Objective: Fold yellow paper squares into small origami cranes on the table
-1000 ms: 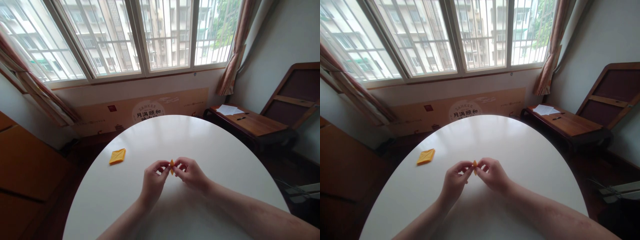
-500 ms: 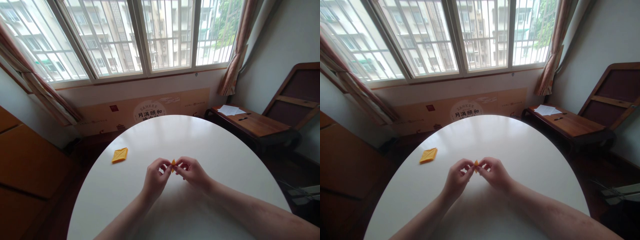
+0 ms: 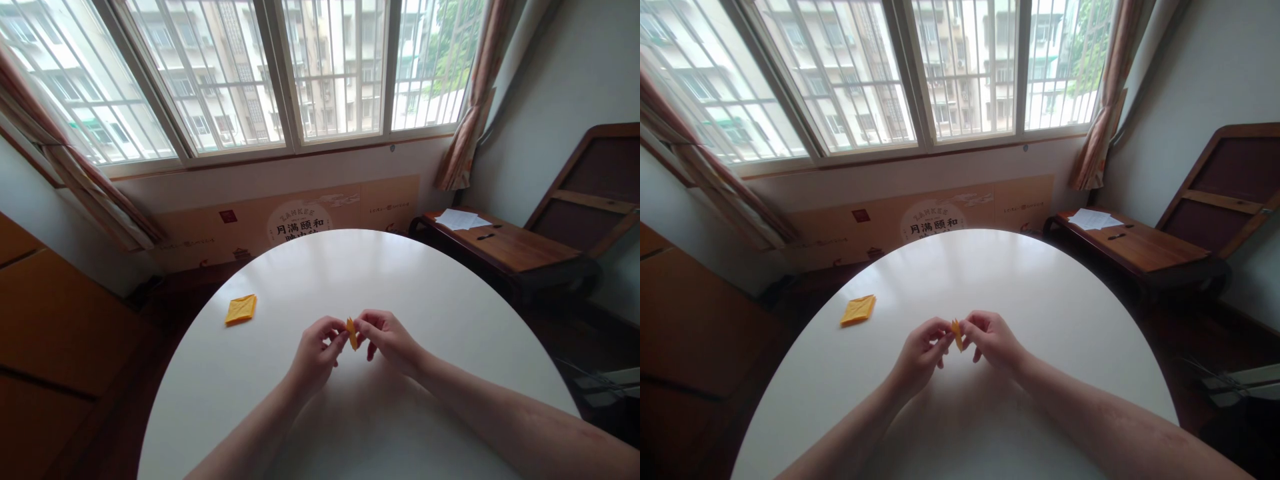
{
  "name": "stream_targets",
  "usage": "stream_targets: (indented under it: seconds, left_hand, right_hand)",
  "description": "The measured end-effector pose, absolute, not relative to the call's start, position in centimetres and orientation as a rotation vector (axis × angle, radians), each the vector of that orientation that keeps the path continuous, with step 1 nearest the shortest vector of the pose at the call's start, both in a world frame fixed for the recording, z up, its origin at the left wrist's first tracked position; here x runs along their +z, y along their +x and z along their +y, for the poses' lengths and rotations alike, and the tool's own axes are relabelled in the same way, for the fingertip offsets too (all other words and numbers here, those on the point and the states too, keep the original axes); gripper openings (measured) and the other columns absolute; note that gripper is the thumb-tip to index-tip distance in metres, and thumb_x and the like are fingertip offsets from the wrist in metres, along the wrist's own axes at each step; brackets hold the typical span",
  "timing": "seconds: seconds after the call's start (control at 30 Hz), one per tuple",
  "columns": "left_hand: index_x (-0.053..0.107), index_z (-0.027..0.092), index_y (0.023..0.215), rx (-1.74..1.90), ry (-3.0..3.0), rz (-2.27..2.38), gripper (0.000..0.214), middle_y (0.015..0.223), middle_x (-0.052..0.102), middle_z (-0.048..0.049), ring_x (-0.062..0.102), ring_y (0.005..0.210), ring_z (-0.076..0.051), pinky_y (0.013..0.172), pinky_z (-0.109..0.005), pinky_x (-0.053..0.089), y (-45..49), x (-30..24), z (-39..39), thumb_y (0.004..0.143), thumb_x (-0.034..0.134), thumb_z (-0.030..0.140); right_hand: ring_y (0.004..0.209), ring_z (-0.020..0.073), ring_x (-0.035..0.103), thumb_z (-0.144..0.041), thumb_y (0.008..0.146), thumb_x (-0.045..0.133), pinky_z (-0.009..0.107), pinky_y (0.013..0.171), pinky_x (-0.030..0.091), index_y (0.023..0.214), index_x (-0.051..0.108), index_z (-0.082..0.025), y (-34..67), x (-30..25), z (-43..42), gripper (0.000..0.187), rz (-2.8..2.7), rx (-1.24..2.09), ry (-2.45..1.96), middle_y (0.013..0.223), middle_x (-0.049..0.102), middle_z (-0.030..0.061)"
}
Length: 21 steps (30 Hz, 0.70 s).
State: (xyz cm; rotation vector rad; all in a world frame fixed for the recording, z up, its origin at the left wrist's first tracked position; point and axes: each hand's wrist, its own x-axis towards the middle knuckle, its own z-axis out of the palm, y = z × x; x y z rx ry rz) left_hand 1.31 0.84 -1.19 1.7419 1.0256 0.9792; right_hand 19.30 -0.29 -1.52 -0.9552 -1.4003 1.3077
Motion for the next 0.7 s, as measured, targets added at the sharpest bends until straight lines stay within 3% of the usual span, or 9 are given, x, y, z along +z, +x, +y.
stream_targets:
  seconds: [0.17,0.33,0.53,0.7]
  left_hand:
    - [0.067,0.016,0.087,0.946,1.658,1.021,0.022,0.075,0.064,-0.0033,0.057,0.061,-0.014,0.041,-0.019,0.047,1.41,-1.49,0.97,0.086,0.063,0.037]
    - [0.064,0.014,0.087,0.911,1.587,0.997,0.028,0.073,0.061,-0.0027,0.055,0.059,-0.013,0.04,-0.019,0.048,1.51,-2.03,1.25,0.085,0.063,0.042]
    - [0.063,0.015,0.083,0.924,1.506,1.003,0.028,0.066,0.058,0.001,0.051,0.051,-0.01,0.038,-0.018,0.045,1.82,-1.63,0.93,0.083,0.064,0.042]
    - [0.062,0.015,0.082,0.945,1.498,1.051,0.025,0.061,0.057,0.0031,0.049,0.045,-0.008,0.039,-0.018,0.043,2.08,-1.17,0.34,0.083,0.064,0.04]
  right_hand:
    - [0.064,0.0153,0.065,-0.05,0.091,0.061,0.021,0.047,0.049,0.082,0.067,-0.014,19.49,-1.44,-0.4,0.037,-1.45,1.265,-0.995,0.07,0.067,0.0041]
    - [0.067,0.0153,0.067,-0.032,0.094,0.058,0.021,0.05,0.048,0.099,0.067,-0.017,19.58,-1.66,-0.59,0.019,-1.617,1.014,-1.042,0.076,0.072,0.0043]
    - [0.076,0.0191,0.071,-0.029,0.091,0.061,0.027,0.06,0.056,0.119,0.061,-0.019,19.66,-2.04,-0.67,0.03,-1.669,0.892,-1.03,0.086,0.074,0.0063]
    - [0.079,0.0192,0.072,-0.025,0.09,0.06,0.026,0.059,0.057,0.121,0.061,-0.021,19.4,-2.14,-0.96,0.031,-1.694,0.874,-1.013,0.09,0.074,0.0063]
